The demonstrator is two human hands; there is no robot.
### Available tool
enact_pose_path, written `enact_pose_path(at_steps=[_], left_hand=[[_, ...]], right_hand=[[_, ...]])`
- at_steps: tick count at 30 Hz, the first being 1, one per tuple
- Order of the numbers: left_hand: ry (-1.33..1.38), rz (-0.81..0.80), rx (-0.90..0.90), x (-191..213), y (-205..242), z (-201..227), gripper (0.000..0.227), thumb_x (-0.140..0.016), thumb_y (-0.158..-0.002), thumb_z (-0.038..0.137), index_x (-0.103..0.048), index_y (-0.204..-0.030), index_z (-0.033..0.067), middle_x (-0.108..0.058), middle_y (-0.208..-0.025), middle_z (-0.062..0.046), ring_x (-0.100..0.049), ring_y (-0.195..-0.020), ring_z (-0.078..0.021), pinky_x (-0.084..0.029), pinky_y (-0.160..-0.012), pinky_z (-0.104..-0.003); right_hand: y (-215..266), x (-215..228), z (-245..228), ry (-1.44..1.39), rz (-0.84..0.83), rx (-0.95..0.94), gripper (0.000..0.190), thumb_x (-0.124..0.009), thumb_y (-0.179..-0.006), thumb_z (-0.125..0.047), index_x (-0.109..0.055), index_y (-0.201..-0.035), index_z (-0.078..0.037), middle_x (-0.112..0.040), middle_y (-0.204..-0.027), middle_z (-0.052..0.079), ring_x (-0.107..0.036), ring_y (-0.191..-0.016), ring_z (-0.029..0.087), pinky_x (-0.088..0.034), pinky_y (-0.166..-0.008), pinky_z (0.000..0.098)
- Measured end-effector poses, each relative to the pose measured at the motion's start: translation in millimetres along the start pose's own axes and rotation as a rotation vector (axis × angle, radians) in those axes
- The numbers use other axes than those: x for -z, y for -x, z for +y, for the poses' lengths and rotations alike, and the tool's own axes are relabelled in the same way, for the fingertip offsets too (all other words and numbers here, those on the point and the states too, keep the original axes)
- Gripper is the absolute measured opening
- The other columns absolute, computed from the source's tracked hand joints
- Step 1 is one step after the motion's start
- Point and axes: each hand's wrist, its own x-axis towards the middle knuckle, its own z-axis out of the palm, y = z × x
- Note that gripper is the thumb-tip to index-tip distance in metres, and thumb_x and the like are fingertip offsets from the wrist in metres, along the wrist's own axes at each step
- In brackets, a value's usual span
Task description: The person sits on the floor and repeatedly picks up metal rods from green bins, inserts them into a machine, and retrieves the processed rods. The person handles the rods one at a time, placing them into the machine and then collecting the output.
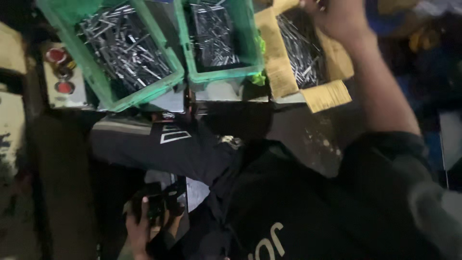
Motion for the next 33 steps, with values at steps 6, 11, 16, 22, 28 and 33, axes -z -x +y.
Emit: enact_pose_path(at_steps=[6, 11, 16, 22, 28, 33], left_hand=[[-0.043, -0.001, 0.178, -12.0, 18.0, 6.8, 0.065, -0.054, -0.096, 0.054, -0.059, -0.135, 0.0037, -0.072, -0.11, -0.027, -0.072, -0.095, -0.0398, -0.059, -0.08, -0.047], [0.056, -0.137, 0.436, -9.3, 16.9, -0.7, 0.058, -0.056, -0.099, 0.053, -0.066, -0.131, 0.0048, -0.077, -0.104, -0.02, -0.075, -0.092, -0.0354, -0.056, -0.077, -0.047], [0.173, -0.124, 0.467, -16.4, 19.5, -7.0, 0.062, -0.061, -0.09, 0.048, -0.058, -0.133, 0.0037, -0.076, -0.099, -0.019, -0.076, -0.084, -0.0369, -0.058, -0.068, -0.049], [-0.009, -0.312, 0.637, -28.8, 12.0, -47.3, 0.061, -0.057, -0.098, 0.054, -0.066, -0.136, 0.0069, -0.08, -0.103, -0.024, -0.08, -0.091, -0.036, -0.059, -0.079, -0.047], [-0.065, -0.063, 0.367, -45.7, 14.0, -81.4, 0.074, -0.062, -0.092, 0.049, -0.041, -0.151, 0.01, -0.066, -0.125, -0.028, -0.063, -0.116, -0.0463, -0.054, -0.094, -0.05], [-0.109, 0.008, 0.338, -33.7, 12.1, -58.0, 0.073, -0.063, -0.093, 0.053, -0.048, -0.145, 0.0027, -0.068, -0.121, -0.028, -0.066, -0.11, -0.045, -0.054, -0.093, -0.05]], right_hand=[[-64.6, -77.7, -74.3, -0.162, 0.041, 0.444, 0.009, -0.064, -0.11, -0.004, -0.073, -0.107, -0.006, -0.076, -0.1, 0.01, -0.075, -0.085, 0.022, -0.06, -0.076, 0.0344], [-118.7, -182.1, -87.7, -0.2, -0.272, 0.311, 0.017, -0.067, -0.097, -0.013, -0.074, -0.108, -0.002, -0.071, -0.098, 0.022, -0.071, -0.082, 0.036, -0.058, -0.078, 0.045], [-129.2, -278.6, -98.2, 0.032, -0.494, 0.127, 0.021, -0.071, -0.095, -0.022, -0.074, -0.097, -0.001, -0.07, -0.101, 0.026, -0.068, -0.096, 0.044, -0.057, -0.08, 0.0527], [-130.8, -315.7, -80.7, 0.148, -0.499, 0.468, 0.019, -0.073, -0.089, -0.025, -0.075, -0.089, -0.007, -0.073, -0.09, 0.019, -0.071, -0.089, 0.038, -0.058, -0.085, 0.0483], [-125.2, -281.7, -82.5, -0.202, -0.499, 0.424, 0.022, -0.07, -0.075, -0.014, -0.075, -0.095, -0.006, -0.073, -0.086, 0.02, -0.071, -0.081, 0.041, -0.057, -0.074, 0.0491], [-125.1, -227.2, -121.0, -0.137, -0.381, 0.507, 0.019, -0.071, -0.088, -0.019, -0.074, -0.097, -0.003, -0.072, -0.095, 0.022, -0.067, -0.09, 0.043, -0.055, -0.08, 0.0495]])
